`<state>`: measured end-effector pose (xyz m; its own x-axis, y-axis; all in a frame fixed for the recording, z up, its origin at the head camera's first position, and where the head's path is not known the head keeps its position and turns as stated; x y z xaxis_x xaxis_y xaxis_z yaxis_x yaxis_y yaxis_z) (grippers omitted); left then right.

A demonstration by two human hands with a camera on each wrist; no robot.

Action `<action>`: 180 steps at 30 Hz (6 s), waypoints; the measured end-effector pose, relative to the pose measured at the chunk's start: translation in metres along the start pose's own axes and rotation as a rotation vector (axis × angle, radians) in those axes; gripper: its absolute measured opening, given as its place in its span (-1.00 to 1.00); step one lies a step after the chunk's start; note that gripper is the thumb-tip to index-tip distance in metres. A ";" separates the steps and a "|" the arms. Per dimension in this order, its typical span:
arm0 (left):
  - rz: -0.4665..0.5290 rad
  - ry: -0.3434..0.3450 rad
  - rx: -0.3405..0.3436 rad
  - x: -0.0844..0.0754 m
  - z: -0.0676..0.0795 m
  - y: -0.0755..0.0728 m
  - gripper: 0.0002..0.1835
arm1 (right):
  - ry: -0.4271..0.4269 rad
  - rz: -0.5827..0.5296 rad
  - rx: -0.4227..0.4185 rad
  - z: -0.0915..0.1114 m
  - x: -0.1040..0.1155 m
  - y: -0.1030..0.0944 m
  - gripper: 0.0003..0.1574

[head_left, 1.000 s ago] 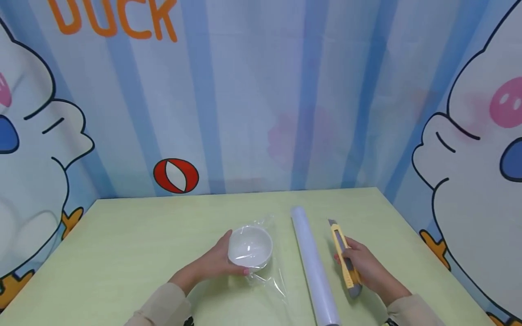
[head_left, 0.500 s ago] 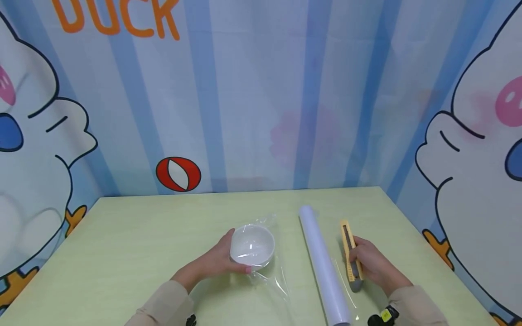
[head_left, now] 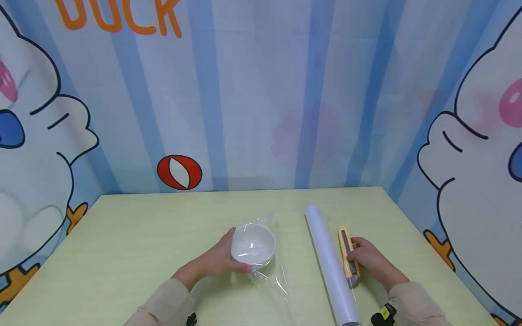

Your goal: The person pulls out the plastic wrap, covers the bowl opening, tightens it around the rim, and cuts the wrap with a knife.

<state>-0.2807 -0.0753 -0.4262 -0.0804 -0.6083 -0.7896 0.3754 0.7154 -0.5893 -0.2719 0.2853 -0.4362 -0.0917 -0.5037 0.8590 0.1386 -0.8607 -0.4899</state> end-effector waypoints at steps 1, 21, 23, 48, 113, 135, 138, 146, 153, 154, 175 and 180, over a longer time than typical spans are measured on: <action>-0.003 -0.002 0.002 0.000 0.000 0.000 0.29 | 0.001 0.030 -0.004 -0.001 0.000 -0.001 -0.21; 0.013 0.155 -0.001 0.000 -0.005 -0.001 0.05 | -0.029 0.252 0.008 -0.003 -0.003 -0.014 -0.34; 0.009 0.166 0.002 0.000 -0.006 -0.002 0.04 | -0.029 0.239 0.016 -0.002 -0.003 -0.015 -0.36; 0.058 0.208 0.024 0.004 -0.010 0.000 0.07 | -0.485 0.570 0.061 -0.043 0.134 0.041 -0.61; 0.039 0.163 -0.002 0.002 -0.003 0.000 0.05 | -0.277 -0.033 0.304 -0.071 0.079 0.144 -0.54; -0.010 0.106 0.023 -0.002 -0.003 0.000 0.05 | -0.198 -0.122 0.365 -0.059 0.077 0.136 -0.54; -0.007 0.105 0.014 -0.002 -0.005 -0.001 0.04 | -0.195 -0.127 0.399 -0.057 0.079 0.134 -0.57; -0.014 0.067 0.032 -0.005 -0.005 0.002 0.07 | -0.197 0.033 0.374 -0.045 0.085 0.128 -0.72; -0.027 0.032 -0.007 -0.003 -0.001 -0.001 0.09 | -0.194 0.263 0.205 -0.014 0.102 0.110 -0.71; -0.024 0.035 -0.009 -0.004 -0.001 -0.001 0.09 | -0.214 0.291 0.199 -0.008 0.105 0.110 -0.68; -0.053 0.035 -0.031 -0.004 -0.001 0.000 0.06 | -0.671 0.994 0.053 0.055 0.117 0.153 -0.72; -0.058 0.032 -0.034 -0.002 -0.001 0.001 0.05 | -0.539 0.776 0.125 0.046 0.116 0.147 -0.74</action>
<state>-0.2810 -0.0729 -0.4251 -0.1310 -0.6383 -0.7586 0.3380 0.6906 -0.6394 -0.2167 0.1042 -0.4016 0.5325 -0.8025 0.2690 0.0770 -0.2705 -0.9596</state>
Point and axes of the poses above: each hand's wrist, its own z-axis away from the middle knuckle, its own y-axis out of the palm, x = y × z, the point moved 4 cm from there along -z, towards the middle knuckle, and after that the axes turned 8 degrees about -y, right-handed, at the moved point
